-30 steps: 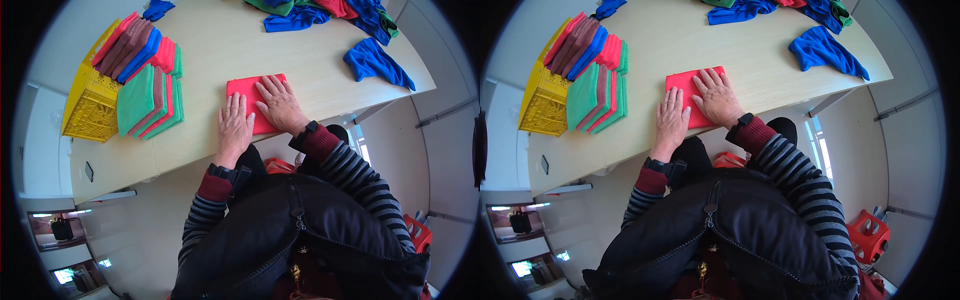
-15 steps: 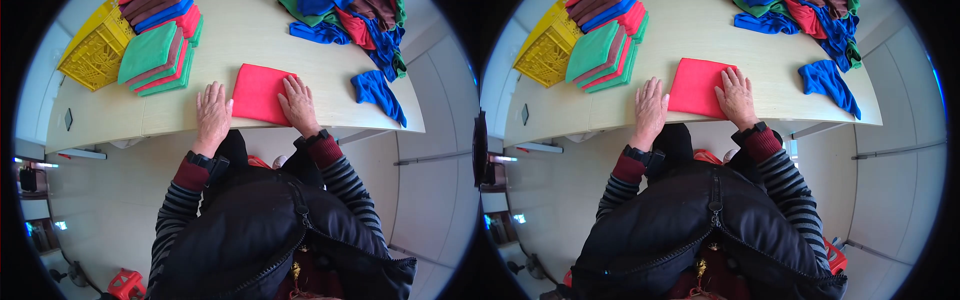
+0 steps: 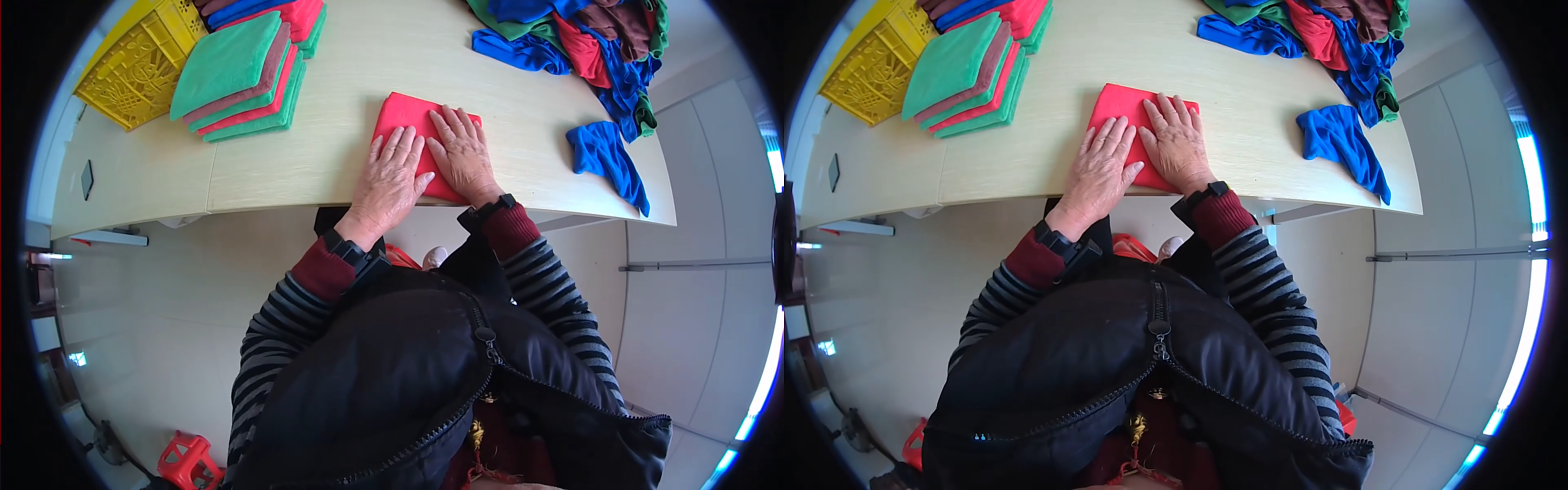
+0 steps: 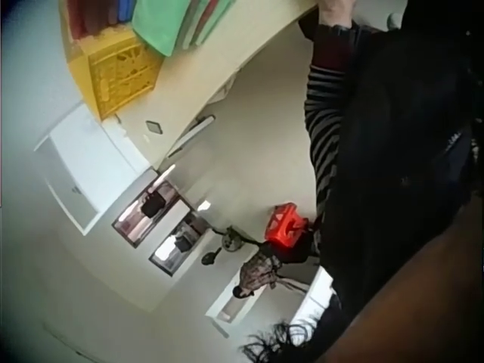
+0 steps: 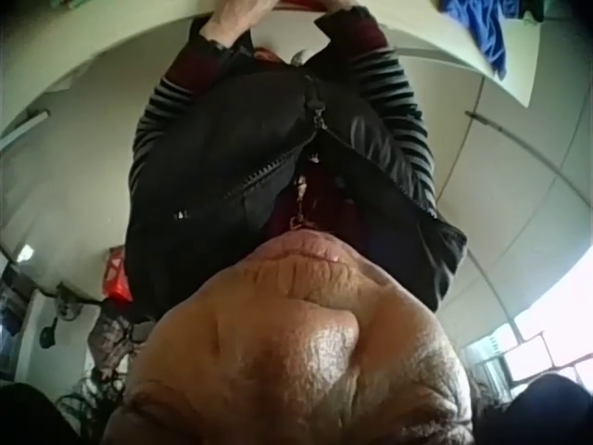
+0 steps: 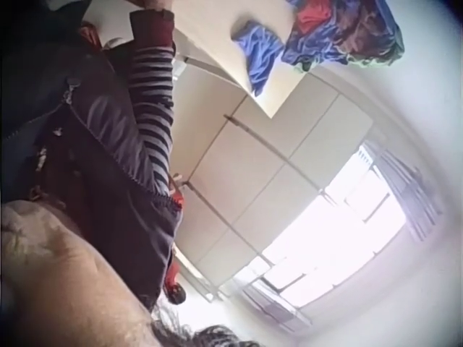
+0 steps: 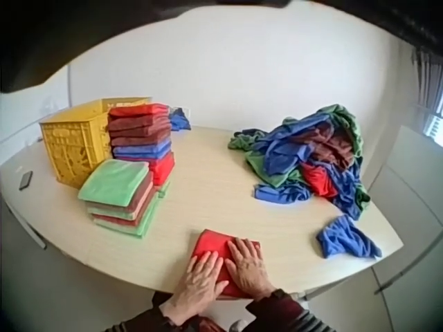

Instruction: The person folds a green cloth by hand and places it on a stack, then repeats the process with a red cloth and a blue cloth.

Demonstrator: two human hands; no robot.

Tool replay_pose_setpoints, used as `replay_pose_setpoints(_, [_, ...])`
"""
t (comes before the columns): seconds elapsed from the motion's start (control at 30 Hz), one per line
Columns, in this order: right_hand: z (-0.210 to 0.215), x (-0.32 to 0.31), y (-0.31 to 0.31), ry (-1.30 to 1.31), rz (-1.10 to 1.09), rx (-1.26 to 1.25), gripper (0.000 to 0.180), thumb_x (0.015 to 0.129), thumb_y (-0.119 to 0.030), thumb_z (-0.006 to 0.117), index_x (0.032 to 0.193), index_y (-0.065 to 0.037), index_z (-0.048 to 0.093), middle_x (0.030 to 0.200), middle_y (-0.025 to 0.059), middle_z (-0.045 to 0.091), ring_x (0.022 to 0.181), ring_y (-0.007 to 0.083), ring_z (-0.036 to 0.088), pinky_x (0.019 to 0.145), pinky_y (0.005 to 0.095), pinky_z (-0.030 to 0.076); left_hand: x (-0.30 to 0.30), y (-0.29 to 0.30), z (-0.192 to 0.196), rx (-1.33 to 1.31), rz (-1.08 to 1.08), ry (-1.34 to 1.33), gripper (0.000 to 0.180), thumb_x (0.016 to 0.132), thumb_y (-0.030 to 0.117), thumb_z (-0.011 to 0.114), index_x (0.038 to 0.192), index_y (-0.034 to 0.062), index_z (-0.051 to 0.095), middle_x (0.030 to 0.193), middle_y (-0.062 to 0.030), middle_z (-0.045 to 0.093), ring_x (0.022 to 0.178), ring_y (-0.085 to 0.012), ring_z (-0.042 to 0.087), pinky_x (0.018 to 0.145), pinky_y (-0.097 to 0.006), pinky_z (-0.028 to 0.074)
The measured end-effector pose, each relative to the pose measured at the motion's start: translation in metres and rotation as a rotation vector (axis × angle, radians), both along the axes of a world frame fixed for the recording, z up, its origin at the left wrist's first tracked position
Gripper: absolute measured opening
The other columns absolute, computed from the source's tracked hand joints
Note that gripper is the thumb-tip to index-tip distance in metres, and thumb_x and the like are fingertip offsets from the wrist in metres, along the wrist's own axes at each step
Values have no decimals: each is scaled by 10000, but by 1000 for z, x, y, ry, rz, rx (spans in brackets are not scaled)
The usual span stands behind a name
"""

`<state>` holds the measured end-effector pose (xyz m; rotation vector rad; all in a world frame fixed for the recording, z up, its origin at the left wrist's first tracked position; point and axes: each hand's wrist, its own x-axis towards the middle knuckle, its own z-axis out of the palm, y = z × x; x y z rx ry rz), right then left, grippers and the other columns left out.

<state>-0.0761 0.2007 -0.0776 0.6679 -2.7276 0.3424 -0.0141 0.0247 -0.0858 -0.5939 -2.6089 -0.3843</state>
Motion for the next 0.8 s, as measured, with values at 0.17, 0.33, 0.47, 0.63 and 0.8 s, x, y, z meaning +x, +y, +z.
replay_pose_setpoints(0.17, [3,8,2,-17,-22,-45,581,992,-391,477,1469,-61,436,1530,173,406,1450,359,320,1193,499,222,0,-3,5,14,-7,-17,604,1001,409,511,1426,-16,463,1481,-204,456,1426,-315,371,1194,-483,243])
replay_pose_setpoints(0.33, [14,18,-5,18,-55,-64,588,990,-377,475,1464,-32,429,1528,197,397,1449,367,317,1193,508,218,-15,-6,22,39,-11,-147,602,1020,416,474,1459,6,440,1526,-179,413,1449,-310,336,1211,-458,214])
replay_pose_setpoints(0.47, [5,23,-14,-67,-84,40,587,1004,-365,448,1495,-48,389,1561,187,353,1478,363,264,1205,497,191,-45,1,17,114,-32,-34,630,1010,455,473,1419,-23,479,1515,-203,424,1448,-323,336,1197,-479,232])
replay_pose_setpoints(0.63, [8,17,-12,-88,-61,16,597,997,-363,449,1508,-64,375,1578,180,329,1491,348,243,1209,504,177,-57,1,1,83,-27,-126,688,1004,517,440,1455,-1,453,1552,-185,381,1475,-318,286,1204,-470,208])
replay_pose_setpoints(0.8, [3,18,-13,-59,-57,6,602,985,-362,459,1503,-64,388,1571,180,342,1482,347,263,1205,509,184,-56,0,7,55,-3,-158,697,1005,532,426,1480,22,428,1575,-172,350,1490,-309,255,1212,-459,191])
